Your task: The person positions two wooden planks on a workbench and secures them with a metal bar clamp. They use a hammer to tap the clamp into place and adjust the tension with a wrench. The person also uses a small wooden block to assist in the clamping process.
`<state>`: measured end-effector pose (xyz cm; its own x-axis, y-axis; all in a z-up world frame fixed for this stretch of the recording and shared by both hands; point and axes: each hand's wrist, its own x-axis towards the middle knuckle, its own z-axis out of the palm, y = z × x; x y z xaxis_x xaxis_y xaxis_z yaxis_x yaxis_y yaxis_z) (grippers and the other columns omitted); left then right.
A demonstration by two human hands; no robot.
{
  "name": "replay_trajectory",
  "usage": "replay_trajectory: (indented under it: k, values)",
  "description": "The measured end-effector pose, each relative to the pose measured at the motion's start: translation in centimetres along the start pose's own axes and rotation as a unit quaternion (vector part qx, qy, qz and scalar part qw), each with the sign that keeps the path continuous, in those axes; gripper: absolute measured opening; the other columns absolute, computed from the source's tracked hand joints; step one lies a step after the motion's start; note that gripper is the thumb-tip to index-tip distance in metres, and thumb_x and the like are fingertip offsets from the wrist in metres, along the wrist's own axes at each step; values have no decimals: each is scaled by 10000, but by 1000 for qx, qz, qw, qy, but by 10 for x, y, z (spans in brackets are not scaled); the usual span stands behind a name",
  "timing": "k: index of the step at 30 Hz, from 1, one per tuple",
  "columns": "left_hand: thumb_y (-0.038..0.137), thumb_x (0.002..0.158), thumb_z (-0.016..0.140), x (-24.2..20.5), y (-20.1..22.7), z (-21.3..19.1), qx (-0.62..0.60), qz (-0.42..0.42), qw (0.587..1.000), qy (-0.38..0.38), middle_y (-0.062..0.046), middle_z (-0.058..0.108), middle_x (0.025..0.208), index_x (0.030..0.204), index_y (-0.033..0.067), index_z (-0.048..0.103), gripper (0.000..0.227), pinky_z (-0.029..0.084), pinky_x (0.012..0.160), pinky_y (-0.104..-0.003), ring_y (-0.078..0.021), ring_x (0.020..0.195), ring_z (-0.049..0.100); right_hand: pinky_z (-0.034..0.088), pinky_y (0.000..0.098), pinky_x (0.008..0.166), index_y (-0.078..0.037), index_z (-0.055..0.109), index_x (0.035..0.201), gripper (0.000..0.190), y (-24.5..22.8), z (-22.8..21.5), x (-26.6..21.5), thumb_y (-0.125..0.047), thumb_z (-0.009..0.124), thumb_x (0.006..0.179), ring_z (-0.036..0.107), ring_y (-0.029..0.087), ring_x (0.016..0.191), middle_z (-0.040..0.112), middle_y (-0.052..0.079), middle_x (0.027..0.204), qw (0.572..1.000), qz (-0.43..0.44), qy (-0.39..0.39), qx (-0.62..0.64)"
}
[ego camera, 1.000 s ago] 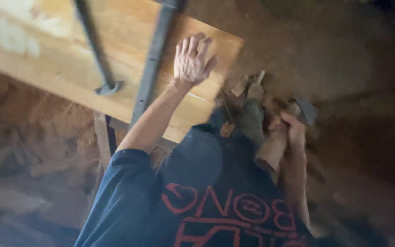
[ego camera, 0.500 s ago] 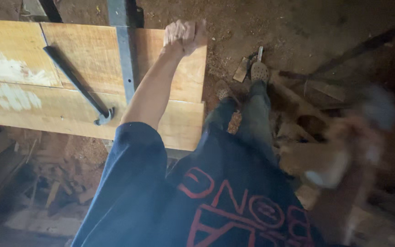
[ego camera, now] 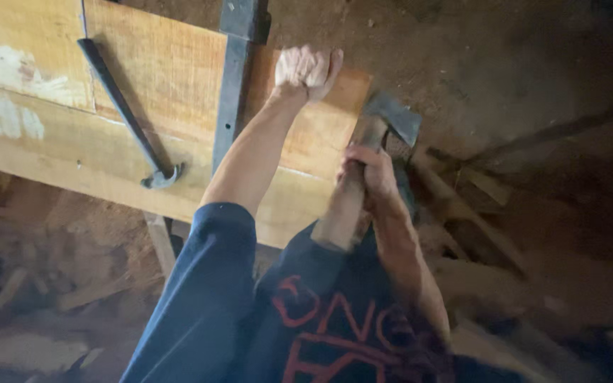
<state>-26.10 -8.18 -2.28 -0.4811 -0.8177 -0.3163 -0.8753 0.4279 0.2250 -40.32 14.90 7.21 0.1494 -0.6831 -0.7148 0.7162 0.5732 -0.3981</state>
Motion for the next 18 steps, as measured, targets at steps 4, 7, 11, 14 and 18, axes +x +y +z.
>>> replay_trajectory:
  k: [4,7,11,14,18]
  values:
    - [538,1031,395,0,-7,4,-16,-18,998,-50,-184,735,818,805,161,730,552,552,743,-523,-390,779,712,536,384,514,-83,571,986,155,-21,3,1,-130,661,870,627,208,603,600,68,751,992,6,106,-65]
    - [508,1034,402,-2,0,-1,-28,18,998,-51,-177,738,914,902,177,739,490,511,804,-534,-381,861,690,549,378,510,-71,564,995,161,-40,-3,-1,-128,663,882,624,211,587,609,83,736,991,3,128,-44]
    - [322,979,600,-44,7,-12,-91,78,959,259,-114,690,1021,1016,134,708,220,515,864,-472,-337,985,654,515,379,455,6,558,1021,231,-38,5,-8,-114,655,849,636,239,534,613,120,702,977,28,98,-186]
    - [126,942,683,-99,11,-21,-232,46,903,357,-114,656,1117,1164,103,681,224,511,911,-453,-343,1038,625,559,379,497,17,555,1059,301,-31,18,-10,-48,676,792,648,229,542,631,125,718,964,2,12,-265]
    - [28,868,709,-196,-1,-20,-221,-151,808,525,-129,675,1092,1116,87,663,260,513,941,-450,-345,1058,627,547,391,471,-25,549,1054,377,-23,43,6,-42,703,711,632,221,511,624,107,724,904,76,-116,-403]
